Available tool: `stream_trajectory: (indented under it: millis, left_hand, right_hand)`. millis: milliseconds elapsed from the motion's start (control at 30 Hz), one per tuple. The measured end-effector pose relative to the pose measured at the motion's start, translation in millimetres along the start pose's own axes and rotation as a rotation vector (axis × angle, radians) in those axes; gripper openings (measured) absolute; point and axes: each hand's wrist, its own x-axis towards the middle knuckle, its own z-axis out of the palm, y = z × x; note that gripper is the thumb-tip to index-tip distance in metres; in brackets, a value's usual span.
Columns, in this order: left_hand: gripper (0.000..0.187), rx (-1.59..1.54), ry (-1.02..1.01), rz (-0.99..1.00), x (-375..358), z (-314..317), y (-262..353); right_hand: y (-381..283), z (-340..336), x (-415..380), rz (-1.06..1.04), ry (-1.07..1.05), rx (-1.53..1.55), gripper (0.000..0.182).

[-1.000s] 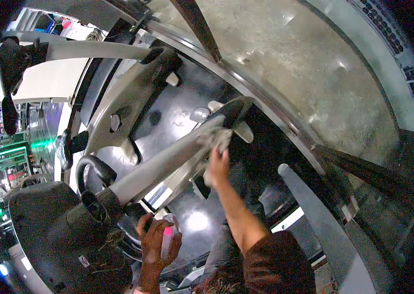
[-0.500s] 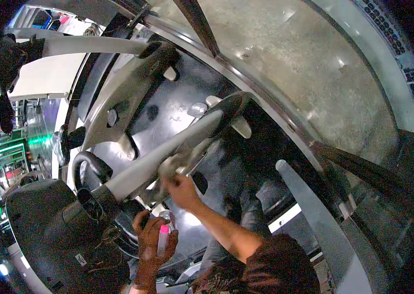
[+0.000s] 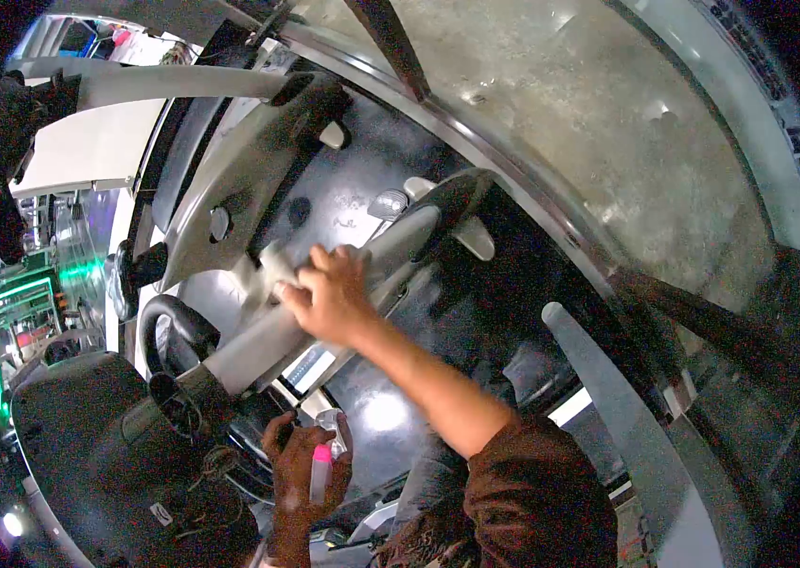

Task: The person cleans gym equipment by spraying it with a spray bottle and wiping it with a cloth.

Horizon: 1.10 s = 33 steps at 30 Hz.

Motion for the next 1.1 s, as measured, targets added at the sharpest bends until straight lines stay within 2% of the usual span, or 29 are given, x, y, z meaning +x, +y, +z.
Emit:
stream_trajectory:
  millis: [67,133,200,267,333,433,533,567,633,667,700,800,900,933,967,1000,1067,1100]
  left_hand:
    - [0.033,-0.003,-0.021,-0.011,-1,-1,-2]
    - [0.035,-0.025,-0.027,0.003,-4,3,-7]
    - [0.036,-0.020,-0.016,-0.031,0,-2,-1]
    - [0.037,-0.014,-0.013,-0.055,2,-3,0]
    - [0.037,-0.004,-0.015,-0.068,-1,0,-3]
    - [0.039,0.011,-0.041,-0.059,0,-1,-5]
    - [0.036,-0.027,-0.032,-0.040,-12,12,-18]
    - [0.037,-0.020,-0.016,-0.043,-9,9,-15]
    - [0.042,-0.048,-0.026,-0.045,2,-4,-6]
    - [0.043,-0.043,-0.034,-0.045,1,-3,-7]
    - [0.044,-0.039,-0.042,-0.043,-1,-2,-9]
    - [0.045,-0.042,-0.054,-0.023,-7,4,-13]
    - [0.045,-0.061,-0.036,-0.027,-5,4,-12]
    - [0.045,-0.073,-0.035,-0.040,-6,3,-10]
    - [0.040,-0.026,-0.001,-0.057,-3,0,-5]
    - [0.036,-0.024,-0.001,-0.038,-3,1,-5]
    - [0.027,-0.022,-0.004,0.006,-3,3,-5]
    - [0.025,-0.047,0.058,0.054,5,-1,0]
  right_hand:
    - [28,3,17,0.062,-0.075,-0.104,0.041]
    - [59,-10,46,0.259,-0.427,-0.148,0.047]
    - [59,-38,81,0.497,-0.724,-0.350,0.058]
    - [162,9,102,0.442,-0.931,-0.570,0.063]
    - [159,-15,105,0.626,-0.742,-0.687,0.066]
    - [201,-6,108,0.763,-0.594,-0.702,0.067]
    - [202,-2,118,0.810,-0.662,-0.625,0.061]
    - [202,2,117,0.735,-0.670,-0.611,0.063]
    - [227,32,115,0.624,-0.823,-0.570,0.067]
    - [206,31,122,0.562,-0.890,-0.553,0.069]
    - [187,21,124,0.482,-1.061,-0.534,0.071]
    - [143,22,116,0.429,-0.950,-0.524,0.075]
    - [114,22,111,0.280,-1.046,-0.433,0.079]
    - [115,37,104,0.182,-0.995,-0.376,0.080]
    - [61,4,104,0.196,-1.023,-0.344,0.079]
    - [55,14,99,0.126,-1.037,-0.279,0.077]
    - [7,-6,93,0.160,-1.050,-0.171,0.066]
    - [-8,-12,86,0.165,-1.003,-0.141,0.058]
